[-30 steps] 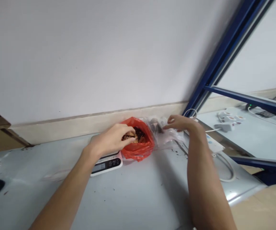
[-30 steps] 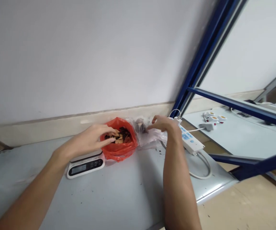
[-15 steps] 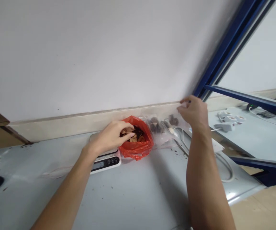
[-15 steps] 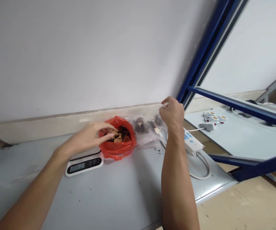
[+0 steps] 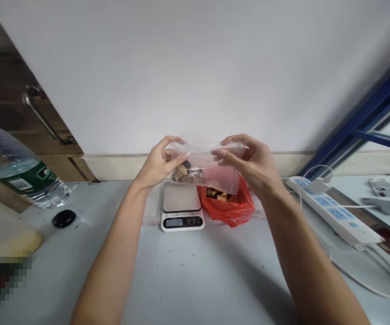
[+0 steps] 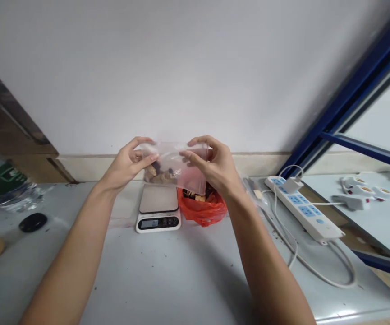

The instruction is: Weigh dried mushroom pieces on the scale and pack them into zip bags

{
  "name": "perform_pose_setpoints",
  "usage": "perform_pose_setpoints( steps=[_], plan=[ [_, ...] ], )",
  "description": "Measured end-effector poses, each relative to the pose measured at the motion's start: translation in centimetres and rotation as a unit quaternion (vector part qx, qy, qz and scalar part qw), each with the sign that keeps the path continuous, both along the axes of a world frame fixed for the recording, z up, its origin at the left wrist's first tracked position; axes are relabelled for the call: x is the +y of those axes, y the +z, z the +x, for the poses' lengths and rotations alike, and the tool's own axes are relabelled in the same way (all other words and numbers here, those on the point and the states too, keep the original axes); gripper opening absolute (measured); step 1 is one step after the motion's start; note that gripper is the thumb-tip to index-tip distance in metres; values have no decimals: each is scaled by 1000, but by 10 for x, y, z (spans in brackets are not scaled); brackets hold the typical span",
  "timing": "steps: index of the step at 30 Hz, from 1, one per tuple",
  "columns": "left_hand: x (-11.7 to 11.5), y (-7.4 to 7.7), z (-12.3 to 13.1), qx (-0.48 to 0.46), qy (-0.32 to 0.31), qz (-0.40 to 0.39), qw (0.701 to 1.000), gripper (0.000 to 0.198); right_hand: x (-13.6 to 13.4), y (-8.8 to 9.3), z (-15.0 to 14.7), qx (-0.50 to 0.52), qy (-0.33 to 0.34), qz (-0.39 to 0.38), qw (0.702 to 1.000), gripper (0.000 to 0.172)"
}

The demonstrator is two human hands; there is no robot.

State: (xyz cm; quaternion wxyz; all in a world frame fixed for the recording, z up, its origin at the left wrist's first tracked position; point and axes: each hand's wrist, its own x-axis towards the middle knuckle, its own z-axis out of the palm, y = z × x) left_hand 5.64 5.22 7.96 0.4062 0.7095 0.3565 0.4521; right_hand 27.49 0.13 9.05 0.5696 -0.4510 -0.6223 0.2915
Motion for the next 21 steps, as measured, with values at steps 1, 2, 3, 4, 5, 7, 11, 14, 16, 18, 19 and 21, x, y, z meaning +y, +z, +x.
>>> perform_pose_setpoints(
  steps=[1, 2, 3, 4, 5, 7, 11, 14, 16, 18, 19, 21],
  plan=[
    [2, 0, -6, -12, 6, -4, 1000, 45, 2, -2, -1, -15, -2, -30, 999, 47],
    [4, -1, -12, -16, 16, -4, 1000, 45, 4, -4, 0, -36, 0, -62, 997, 49],
    [5, -1, -18, -13, 26, -3, 1000, 46, 5, -5, 1, -57, 12, -93, 994, 52],
    [7, -2, -23, -3, 36, -1, 999, 48, 5, -6, 2, -73, 35, -123, 989, 54],
    [9, -3, -27, 13, 43, -1, 999, 50, 6, -6, 2, -83, 67, -151, 983, 56],
    [12, -6, -32, 56, 59, -1, 997, 55, 7, -7, 2, -85, 125, -193, 969, 57],
    [16, -14, -27, 156, 160, 40, 974, 57, 12, -14, -4, -116, 130, -211, 962, 61],
    [12, -15, -14, 195, 115, 80, 971, 30, 17, -21, -9, -152, 116, -199, 961, 64],
    [7, -14, -5, 199, -35, 40, 979, 23, 18, -23, -11, -162, 117, -195, 960, 64],
    [2, -13, 2, 195, -140, 1, 971, 25, 18, -23, -12, -168, 117, -197, 959, 61],
    [0, -13, 4, 196, -159, -6, 968, 23, 17, -22, -13, -168, 118, -199, 958, 59],
    [-2, -13, 7, 199, -153, -6, 968, 17, 16, -22, -14, -166, 120, -198, 959, 56]
  ],
)
